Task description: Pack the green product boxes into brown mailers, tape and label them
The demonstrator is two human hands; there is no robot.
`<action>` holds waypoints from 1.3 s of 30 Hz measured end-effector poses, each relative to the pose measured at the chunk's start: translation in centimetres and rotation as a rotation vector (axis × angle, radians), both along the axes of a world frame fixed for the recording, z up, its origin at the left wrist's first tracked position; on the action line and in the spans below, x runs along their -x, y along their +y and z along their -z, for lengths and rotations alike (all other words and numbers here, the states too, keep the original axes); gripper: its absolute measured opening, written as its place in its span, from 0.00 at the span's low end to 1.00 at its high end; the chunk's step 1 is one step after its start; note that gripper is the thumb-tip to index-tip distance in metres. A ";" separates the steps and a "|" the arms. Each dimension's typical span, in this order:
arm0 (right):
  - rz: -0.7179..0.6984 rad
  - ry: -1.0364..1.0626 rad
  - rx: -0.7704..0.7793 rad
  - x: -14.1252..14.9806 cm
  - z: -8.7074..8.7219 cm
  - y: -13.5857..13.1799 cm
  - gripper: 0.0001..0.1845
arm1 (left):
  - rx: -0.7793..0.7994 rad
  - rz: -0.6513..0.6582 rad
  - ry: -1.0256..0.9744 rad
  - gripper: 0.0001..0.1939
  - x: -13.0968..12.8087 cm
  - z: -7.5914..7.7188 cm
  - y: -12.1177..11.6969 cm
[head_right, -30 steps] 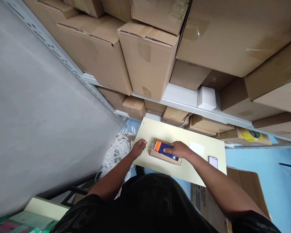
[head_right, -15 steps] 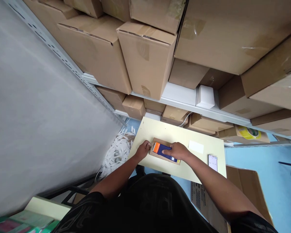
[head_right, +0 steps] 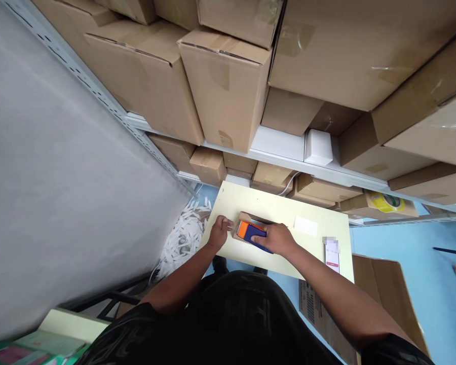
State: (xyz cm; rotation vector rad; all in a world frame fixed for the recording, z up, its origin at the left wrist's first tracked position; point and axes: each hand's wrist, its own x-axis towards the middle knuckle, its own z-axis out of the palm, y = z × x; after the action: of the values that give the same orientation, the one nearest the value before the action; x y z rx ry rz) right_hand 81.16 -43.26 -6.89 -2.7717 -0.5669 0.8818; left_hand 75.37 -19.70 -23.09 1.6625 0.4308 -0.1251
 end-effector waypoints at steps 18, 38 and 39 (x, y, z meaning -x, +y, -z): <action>0.235 -0.115 -0.532 2.6 -1.2 -5.4 0.29 | 0.053 0.231 -0.176 0.44 -2.6 -5.4 1.1; 0.673 0.004 -0.854 1.2 -2.8 -5.8 0.35 | -0.566 0.693 -0.520 0.11 -3.6 -2.3 0.9; 0.677 0.018 -0.854 1.2 -2.5 -5.6 0.35 | -0.564 0.682 -0.517 0.11 -3.2 -2.0 0.9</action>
State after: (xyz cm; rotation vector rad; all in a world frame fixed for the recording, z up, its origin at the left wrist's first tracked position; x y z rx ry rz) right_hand 79.98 -48.83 -4.42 -1.9378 0.0414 0.3669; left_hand 78.57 -18.80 -21.04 2.2512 -0.5562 -0.0719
